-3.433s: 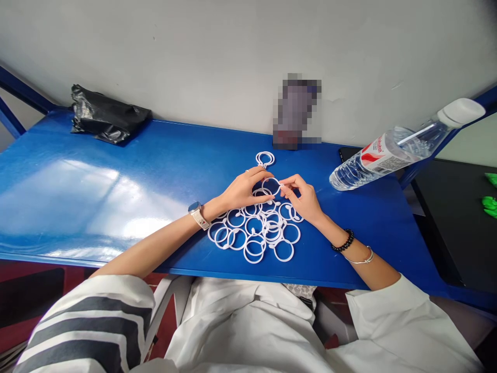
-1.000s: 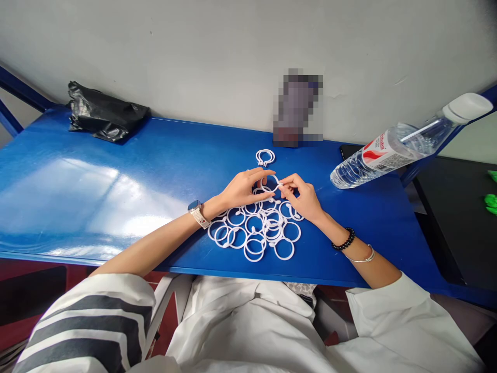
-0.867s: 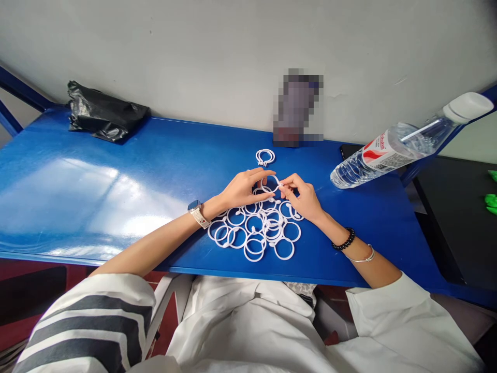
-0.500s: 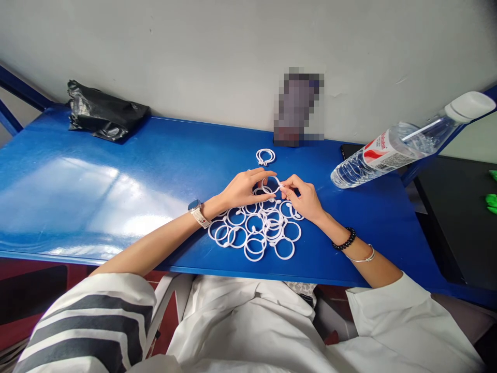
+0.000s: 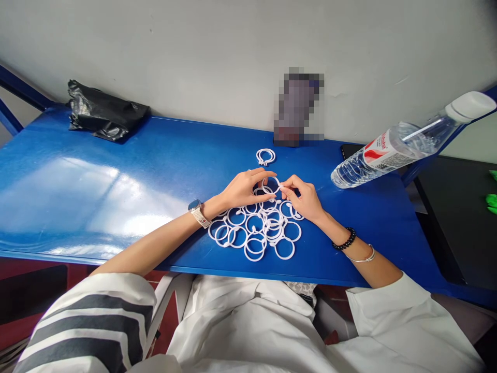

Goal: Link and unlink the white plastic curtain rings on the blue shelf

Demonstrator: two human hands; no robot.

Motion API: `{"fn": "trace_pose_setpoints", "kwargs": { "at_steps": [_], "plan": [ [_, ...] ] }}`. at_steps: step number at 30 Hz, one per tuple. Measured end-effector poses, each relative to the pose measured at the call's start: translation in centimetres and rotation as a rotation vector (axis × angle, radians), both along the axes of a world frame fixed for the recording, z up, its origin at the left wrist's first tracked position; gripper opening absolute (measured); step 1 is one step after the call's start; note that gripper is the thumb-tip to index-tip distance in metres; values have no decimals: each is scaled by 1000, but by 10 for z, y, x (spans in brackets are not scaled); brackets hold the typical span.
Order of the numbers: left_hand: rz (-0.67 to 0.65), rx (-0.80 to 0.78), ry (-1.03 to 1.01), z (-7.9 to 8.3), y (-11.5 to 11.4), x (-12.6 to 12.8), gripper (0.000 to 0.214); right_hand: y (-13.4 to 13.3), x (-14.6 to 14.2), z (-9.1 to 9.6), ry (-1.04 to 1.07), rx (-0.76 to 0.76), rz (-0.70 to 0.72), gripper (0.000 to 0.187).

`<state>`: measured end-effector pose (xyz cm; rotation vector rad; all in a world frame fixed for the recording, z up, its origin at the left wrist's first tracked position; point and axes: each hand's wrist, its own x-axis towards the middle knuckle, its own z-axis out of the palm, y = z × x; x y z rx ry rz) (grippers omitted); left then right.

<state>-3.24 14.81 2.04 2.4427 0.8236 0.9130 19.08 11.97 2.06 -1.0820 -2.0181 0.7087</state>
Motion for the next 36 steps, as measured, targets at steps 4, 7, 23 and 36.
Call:
{"fn": "trace_pose_setpoints", "kwargs": {
  "at_steps": [4,7,23,36],
  "plan": [
    [0,-7,9,0,0,0,55,0,0,1,-12,16,6,22],
    [-2,-5,9,-1,0,0,55,1,0,1,-22,28,4,24],
    [4,-22,7,0,0,0,52,0,-1,-1,-18,-30,8,22],
    [183,35,-7,1,0,0,38,-1,-1,-2,-44,-28,17,16]
  ]
}}
